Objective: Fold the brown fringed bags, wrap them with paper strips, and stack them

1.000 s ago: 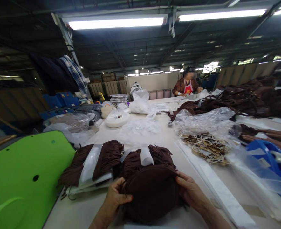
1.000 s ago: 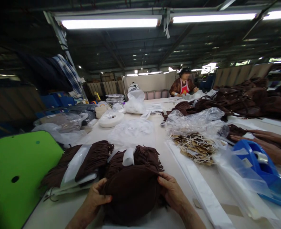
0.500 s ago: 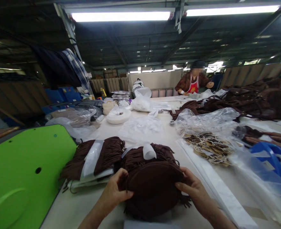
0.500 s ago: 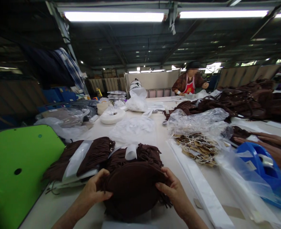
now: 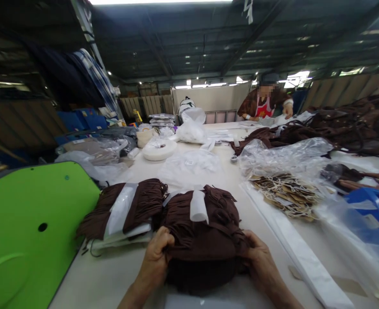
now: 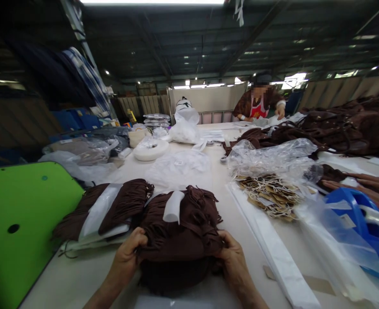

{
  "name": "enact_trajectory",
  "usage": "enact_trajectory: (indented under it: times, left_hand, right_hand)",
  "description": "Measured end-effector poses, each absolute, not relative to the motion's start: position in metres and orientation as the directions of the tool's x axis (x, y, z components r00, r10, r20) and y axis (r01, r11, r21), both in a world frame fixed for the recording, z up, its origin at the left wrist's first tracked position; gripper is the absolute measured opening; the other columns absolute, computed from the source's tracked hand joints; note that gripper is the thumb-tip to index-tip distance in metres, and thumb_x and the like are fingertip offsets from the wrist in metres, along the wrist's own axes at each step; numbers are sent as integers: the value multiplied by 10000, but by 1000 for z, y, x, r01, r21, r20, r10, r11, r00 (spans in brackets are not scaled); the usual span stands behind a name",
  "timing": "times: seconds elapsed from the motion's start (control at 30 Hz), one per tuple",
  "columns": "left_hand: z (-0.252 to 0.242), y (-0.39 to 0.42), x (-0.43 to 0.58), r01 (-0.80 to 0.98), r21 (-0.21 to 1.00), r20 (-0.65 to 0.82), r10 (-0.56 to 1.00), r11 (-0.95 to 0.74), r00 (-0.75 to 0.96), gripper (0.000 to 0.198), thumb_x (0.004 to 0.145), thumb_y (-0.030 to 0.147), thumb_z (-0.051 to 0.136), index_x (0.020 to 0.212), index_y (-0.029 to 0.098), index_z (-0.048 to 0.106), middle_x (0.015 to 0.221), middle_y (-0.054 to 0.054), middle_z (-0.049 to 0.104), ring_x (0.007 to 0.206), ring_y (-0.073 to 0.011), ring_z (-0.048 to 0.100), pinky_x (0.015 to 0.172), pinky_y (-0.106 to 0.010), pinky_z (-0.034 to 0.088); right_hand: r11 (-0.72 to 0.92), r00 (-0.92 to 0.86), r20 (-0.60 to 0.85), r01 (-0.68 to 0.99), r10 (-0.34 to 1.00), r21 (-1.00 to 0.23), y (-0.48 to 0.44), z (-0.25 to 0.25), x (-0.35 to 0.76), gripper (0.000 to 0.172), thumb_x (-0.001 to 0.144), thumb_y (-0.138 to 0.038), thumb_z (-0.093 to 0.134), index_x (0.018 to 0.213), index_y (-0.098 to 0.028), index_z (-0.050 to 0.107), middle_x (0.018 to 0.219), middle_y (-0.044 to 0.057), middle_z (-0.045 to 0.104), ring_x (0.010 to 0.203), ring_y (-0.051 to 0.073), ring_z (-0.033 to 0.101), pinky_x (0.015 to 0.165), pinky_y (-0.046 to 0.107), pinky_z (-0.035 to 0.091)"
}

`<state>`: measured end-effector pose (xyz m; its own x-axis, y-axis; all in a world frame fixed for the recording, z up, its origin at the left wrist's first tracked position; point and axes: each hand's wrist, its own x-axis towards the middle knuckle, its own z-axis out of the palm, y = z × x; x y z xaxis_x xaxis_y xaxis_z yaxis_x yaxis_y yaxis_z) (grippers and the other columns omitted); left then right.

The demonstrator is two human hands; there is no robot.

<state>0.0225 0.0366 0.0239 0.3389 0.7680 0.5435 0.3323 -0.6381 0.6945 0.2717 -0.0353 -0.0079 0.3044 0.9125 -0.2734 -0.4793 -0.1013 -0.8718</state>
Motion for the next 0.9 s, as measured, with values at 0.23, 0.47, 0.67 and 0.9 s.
enact_trajectory:
  times: [0.23,0.47,0.67,0.9]
  left_hand:
    - [0,34,13,428,489,618,648,-760,444,173,694,71,435,662,199,547,739,-9,516,654,-124,490,567,-187,400]
    - [6,37,20,486,572,608,739,-661,290,176,617,26,379,565,192,402,643,25,419,597,-106,433,536,-172,365]
    - [-1,29,22,466,595,640,737,-655,219,198,652,41,393,645,187,527,727,-5,509,679,-118,506,597,-187,420]
    - [-6,24,27,482,655,622,777,-582,93,208,668,66,389,690,194,551,772,-19,538,735,-139,518,645,-223,430]
  right_hand:
    - [126,347,72,-136,935,-983,-41,-6,272,63,595,-149,617,643,-188,601,706,-10,560,616,127,508,512,211,409]
    - [377,264,532,464,805,-801,-42,-12,274,67,742,-172,536,753,-208,591,825,33,554,770,161,555,649,244,485]
    - [244,98,779,919,620,-309,-67,38,262,366,766,-206,538,1127,-166,490,1085,121,514,1022,259,496,827,405,439]
    - [224,-125,855,974,504,11,-53,36,192,289,839,-245,506,1073,-96,583,922,143,619,893,262,552,787,413,425]
